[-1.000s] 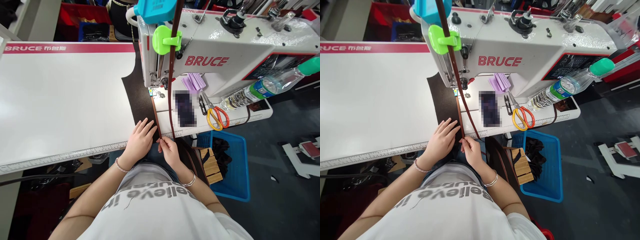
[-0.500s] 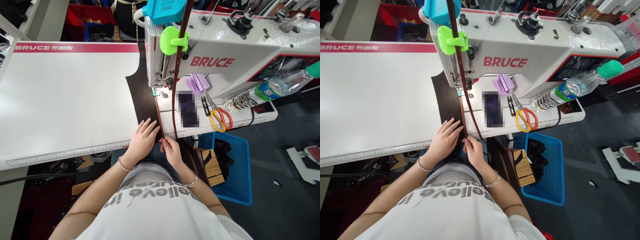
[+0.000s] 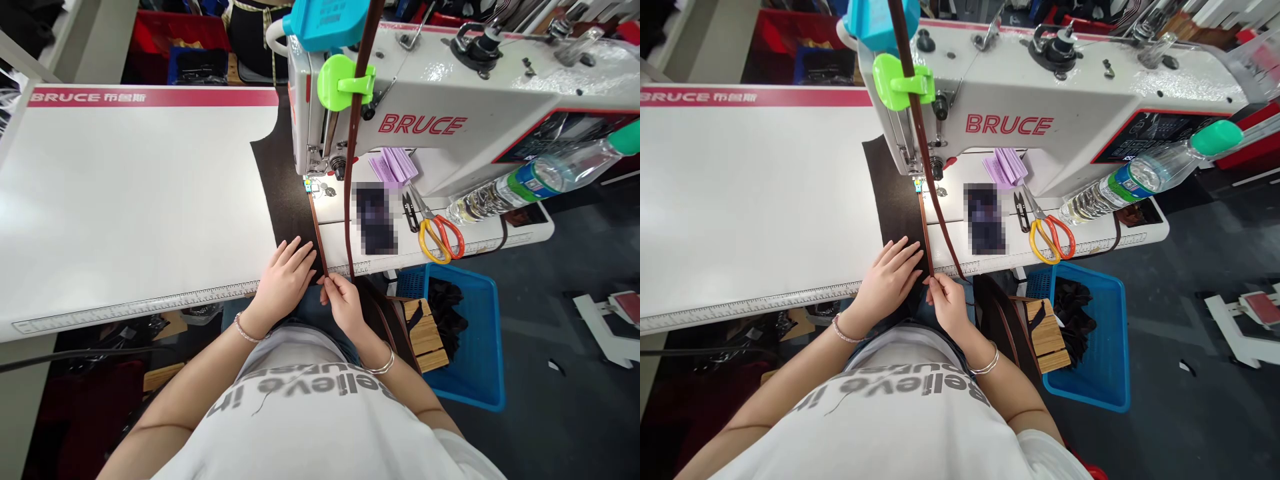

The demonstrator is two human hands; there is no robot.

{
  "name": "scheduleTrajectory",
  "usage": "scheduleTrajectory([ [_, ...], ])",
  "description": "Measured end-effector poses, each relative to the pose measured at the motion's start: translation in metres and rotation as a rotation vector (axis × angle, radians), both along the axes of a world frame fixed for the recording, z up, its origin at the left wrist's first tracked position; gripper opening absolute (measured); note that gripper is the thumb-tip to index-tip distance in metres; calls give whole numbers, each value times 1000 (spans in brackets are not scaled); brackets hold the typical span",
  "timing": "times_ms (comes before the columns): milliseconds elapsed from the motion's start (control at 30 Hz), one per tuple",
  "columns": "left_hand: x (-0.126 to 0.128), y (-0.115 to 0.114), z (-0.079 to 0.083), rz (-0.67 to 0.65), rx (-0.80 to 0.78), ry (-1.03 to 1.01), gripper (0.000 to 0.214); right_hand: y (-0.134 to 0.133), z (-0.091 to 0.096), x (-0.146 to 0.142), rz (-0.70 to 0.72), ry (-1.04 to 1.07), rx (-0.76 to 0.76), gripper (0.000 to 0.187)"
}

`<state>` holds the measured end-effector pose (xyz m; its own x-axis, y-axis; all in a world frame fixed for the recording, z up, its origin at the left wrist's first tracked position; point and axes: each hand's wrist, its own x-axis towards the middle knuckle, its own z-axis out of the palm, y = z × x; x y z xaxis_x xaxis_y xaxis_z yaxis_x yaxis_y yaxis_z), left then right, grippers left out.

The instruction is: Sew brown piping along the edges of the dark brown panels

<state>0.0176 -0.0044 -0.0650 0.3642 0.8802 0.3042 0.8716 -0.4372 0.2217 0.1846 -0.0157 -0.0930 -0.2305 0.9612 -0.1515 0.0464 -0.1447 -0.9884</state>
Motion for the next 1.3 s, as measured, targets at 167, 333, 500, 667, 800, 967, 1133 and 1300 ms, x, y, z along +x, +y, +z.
scheduleTrajectory([
  [167,0,-1,-2,-40,-10,-15,38,-1,1,0,8,0,-2,30],
  [333,1,-2,0,-15,-5,-26,37,-1,2,0,10,-10,-2,32],
  [500,2,-2,0,-6,-3,-24,37,-1,2,0,4,-8,-4,33],
  [667,1,-1,-2,-11,4,-33,36,-1,1,-1,-2,-9,1,34],
  [800,-1,-2,-3,-61,-6,-38,39,-1,1,0,0,-5,-4,34],
  [967,0,-2,-1,-65,-14,-68,40,-1,1,0,2,-10,-9,34],
  [1133,2,-2,-2,-28,3,-78,35,-2,1,-1,4,-6,-4,33],
  [1300,-1,-3,-2,-57,0,-64,36,-2,2,0,5,-6,-3,33],
])
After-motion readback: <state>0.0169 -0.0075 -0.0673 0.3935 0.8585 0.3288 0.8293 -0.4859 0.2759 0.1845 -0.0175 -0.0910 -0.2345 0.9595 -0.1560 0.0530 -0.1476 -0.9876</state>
